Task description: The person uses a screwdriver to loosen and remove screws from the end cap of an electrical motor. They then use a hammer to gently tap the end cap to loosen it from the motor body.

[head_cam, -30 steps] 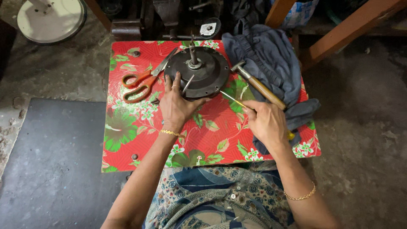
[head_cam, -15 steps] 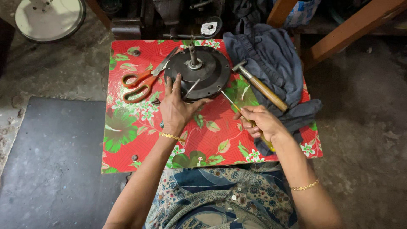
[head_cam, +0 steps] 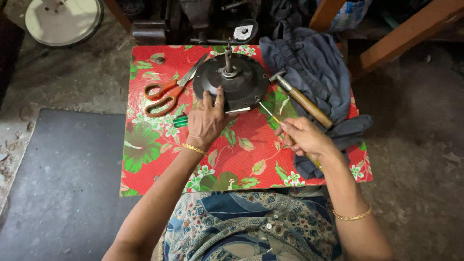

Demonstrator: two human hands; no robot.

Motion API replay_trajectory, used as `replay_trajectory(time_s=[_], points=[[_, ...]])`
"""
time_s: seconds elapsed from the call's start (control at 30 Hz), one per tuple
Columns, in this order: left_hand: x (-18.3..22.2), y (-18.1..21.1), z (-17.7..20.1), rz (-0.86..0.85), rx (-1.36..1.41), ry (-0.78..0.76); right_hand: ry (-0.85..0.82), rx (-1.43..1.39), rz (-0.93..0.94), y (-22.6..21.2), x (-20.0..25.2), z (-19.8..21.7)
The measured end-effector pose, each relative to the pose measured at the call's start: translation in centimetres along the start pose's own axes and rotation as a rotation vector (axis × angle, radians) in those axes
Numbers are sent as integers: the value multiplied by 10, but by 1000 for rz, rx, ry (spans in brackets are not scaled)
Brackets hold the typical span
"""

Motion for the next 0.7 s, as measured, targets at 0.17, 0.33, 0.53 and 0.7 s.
replay_trajectory(time_s=[0.17, 0.33, 0.53, 0.7], points=[[-4, 7, -1, -50, -2, 42, -107, -116, 49, 0, 20, 6], [-8, 14, 8, -18, 44, 39, 437, 706, 506, -47, 41, 13], [-9, 16, 12, -22, 30, 49, 683, 858, 562, -69, 56, -5], [-11, 18, 10, -28, 32, 53, 715, 876, 669, -69, 47, -8]])
Point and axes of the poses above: each hand's wrist, its own x-axis away from the middle knuckle, its own z-axis out of the back of the hand, y = z × x, the point moved 7 cm from there along -x, towards the middle knuckle, and after that the axes turned 2 degrees about -z, right-handed, at the moved point
